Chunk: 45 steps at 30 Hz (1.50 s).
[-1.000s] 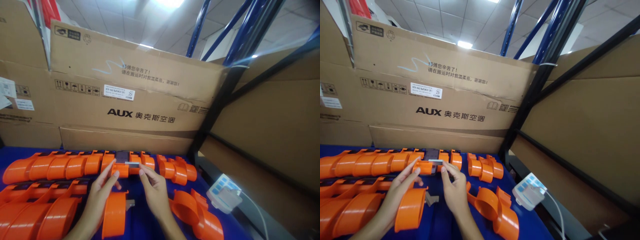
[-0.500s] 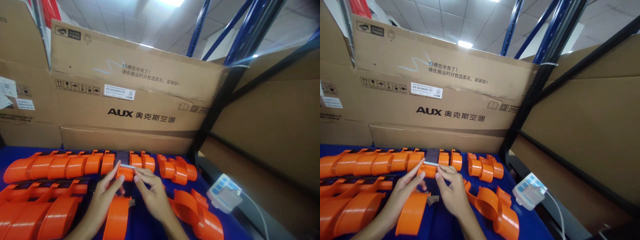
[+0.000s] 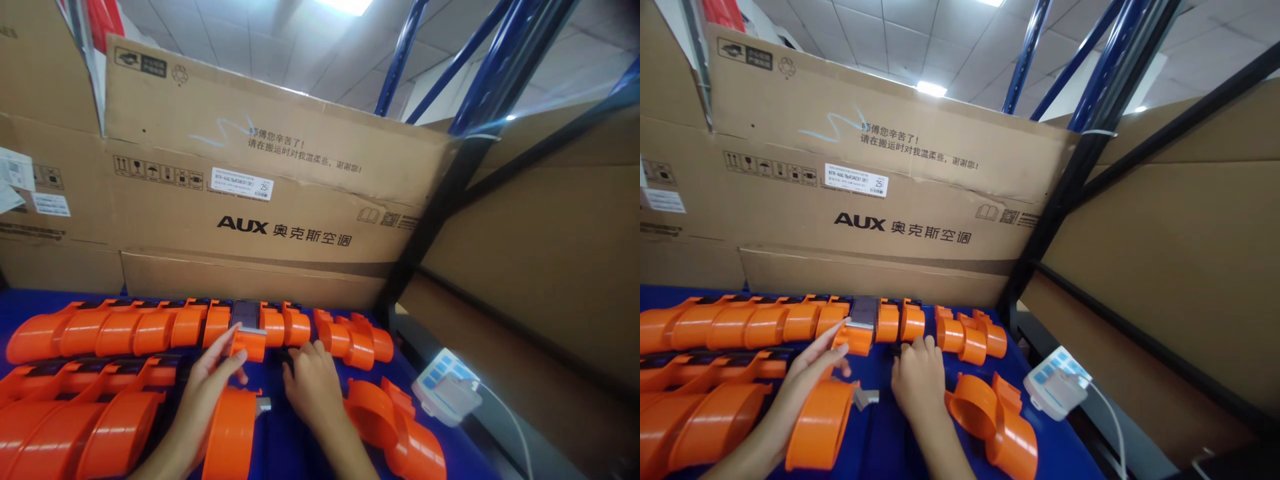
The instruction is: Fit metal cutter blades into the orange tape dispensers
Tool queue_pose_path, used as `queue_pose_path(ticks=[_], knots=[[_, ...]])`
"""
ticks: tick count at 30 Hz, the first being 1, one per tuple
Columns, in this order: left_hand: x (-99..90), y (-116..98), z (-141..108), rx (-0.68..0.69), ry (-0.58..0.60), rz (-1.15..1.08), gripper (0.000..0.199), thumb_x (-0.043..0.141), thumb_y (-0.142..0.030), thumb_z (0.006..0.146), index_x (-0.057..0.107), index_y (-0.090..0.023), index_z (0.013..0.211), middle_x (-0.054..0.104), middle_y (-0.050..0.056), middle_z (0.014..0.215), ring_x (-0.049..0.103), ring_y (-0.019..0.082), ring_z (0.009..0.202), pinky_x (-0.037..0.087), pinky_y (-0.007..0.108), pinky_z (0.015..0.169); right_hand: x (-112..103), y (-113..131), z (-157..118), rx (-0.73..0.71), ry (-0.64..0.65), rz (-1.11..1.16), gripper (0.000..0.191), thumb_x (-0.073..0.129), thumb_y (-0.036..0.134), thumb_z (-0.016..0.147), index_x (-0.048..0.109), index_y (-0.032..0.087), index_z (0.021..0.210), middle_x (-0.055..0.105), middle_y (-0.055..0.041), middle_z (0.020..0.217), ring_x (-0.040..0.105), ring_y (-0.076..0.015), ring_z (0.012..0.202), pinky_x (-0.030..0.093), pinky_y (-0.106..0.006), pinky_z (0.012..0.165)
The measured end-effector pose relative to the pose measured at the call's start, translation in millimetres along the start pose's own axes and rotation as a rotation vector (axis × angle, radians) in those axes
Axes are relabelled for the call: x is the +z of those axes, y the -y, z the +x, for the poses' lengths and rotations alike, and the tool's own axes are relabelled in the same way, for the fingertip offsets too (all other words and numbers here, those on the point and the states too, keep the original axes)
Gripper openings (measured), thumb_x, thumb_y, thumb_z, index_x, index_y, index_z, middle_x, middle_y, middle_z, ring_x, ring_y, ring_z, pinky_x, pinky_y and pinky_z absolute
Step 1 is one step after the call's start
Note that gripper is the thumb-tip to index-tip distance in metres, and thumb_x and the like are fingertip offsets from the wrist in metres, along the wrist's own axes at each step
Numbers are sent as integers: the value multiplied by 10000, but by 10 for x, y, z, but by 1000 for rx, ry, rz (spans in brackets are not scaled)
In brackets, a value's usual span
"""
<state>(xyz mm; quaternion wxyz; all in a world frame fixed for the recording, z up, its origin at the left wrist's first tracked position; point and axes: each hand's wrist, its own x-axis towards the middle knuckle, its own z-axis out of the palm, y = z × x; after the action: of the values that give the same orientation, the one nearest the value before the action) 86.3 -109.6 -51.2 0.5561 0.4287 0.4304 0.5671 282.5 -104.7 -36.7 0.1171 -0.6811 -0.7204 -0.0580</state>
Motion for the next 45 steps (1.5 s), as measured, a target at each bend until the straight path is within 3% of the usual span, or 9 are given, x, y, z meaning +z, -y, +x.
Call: queue_pose_path(ticks=[11, 15, 20, 23, 27, 34, 45], knots=[[27, 13, 5, 7, 5, -36, 755, 756, -444, 830, 519, -228, 1513, 687, -16, 739, 617, 201, 766, 482, 309, 812, 58, 103, -103, -149, 17, 155, 241, 660, 161, 864, 756, 267, 1058, 669, -124, 1090, 586, -329, 1055, 457, -418, 876], [15, 20, 14, 13, 1, -55, 692, 758, -450, 831, 569, -230, 1459, 684, -19, 756, 631, 197, 751, 483, 310, 820, -5, 47, -68, -155, -92, 302, 172, 656, 172, 896, 716, 260, 1031, 674, -99, 1060, 588, -321, 1052, 475, -426, 902], [17, 53, 43, 14, -2, -85, 644, 781, -451, 804, 612, -234, 1386, 683, -11, 864, 635, 171, 717, 487, 303, 791, -103, -19, 4, -161, -319, 637, 139, 601, 288, 981, 614, 238, 1110, 676, -78, 1073, 630, -264, 1015, 513, -387, 907], [19, 53, 49, 21, 1, -64, 657, 781, -451, 803, 593, -242, 1397, 665, -22, 853, 623, 161, 693, 487, 292, 750, -114, 9, -8, -183, -344, 762, 202, 541, 316, 1027, 566, 228, 1207, 693, -69, 1039, 675, -222, 905, 543, -327, 810], [15, 46, 51, 34, 30, 11, 658, 764, -456, 825, 572, -244, 1417, 698, -2, 860, 644, 188, 746, 510, 304, 757, -141, 58, -58, -263, -321, 744, 247, 561, 318, 1024, 587, 232, 1254, 708, -45, 929, 676, -196, 759, 533, -281, 670], [24, 103, 34, 29, 62, 5, 691, 799, -449, 788, 571, -265, 1414, 718, 27, 978, 652, 189, 731, 554, 316, 728, -215, 90, -79, -349, -341, 693, 254, 578, 254, 999, 643, 244, 1244, 738, -77, 1055, 694, -214, 870, 560, -305, 749], [59, 24, -14, 24, 70, -18, 656, 784, -453, 814, 572, -271, 1407, 707, 34, 1016, 660, 181, 747, 585, 320, 745, -166, 135, -81, -307, -310, 728, 254, 588, 283, 993, 672, 242, 1229, 738, -68, 972, 668, -205, 798, 547, -310, 761]])
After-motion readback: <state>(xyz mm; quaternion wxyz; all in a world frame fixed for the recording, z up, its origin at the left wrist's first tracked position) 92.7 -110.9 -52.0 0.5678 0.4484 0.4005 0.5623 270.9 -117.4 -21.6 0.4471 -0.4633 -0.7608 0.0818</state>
